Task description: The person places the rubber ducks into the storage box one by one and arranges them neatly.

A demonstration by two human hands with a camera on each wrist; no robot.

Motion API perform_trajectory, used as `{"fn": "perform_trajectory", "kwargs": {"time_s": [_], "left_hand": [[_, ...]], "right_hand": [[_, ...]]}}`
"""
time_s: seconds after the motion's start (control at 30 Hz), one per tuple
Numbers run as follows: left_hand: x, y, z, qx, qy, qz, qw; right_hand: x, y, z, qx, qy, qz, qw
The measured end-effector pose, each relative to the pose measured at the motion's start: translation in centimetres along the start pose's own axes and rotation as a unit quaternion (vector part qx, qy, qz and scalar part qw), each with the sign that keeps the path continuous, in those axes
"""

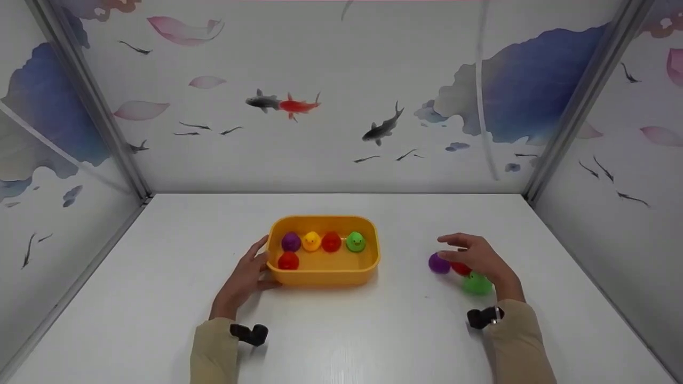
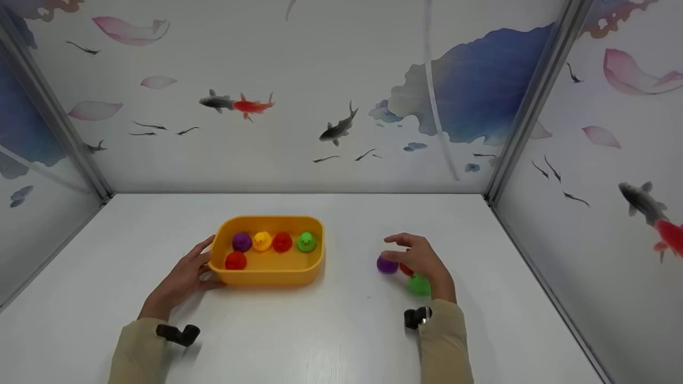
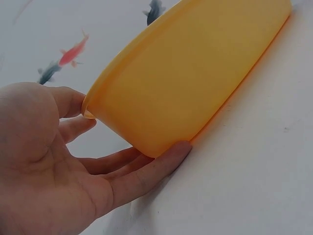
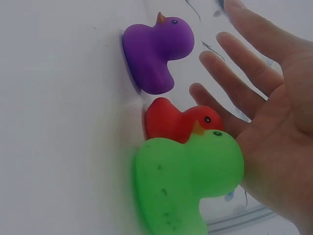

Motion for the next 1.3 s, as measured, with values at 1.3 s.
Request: {"fn": "perform_trajectory", "kwargs": {"time_s": [1.3], "left_hand": [[0.1,0.0,0.0,-0.009,0.003,0.021,0.9997]], "right_hand": [[1.7,-0.7,-0.1,-0.016,-0.035,-0.077,0.9963]]}}
Point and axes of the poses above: each hand's wrist, its own z-axis towards the middle knuckle, its own y-axis out of the back of the hand, x = y × z, the point moved 1 cm from there along z, towards the middle knuckle, and after that the axes turned 12 degrees about -y, right-handed, at the moved point
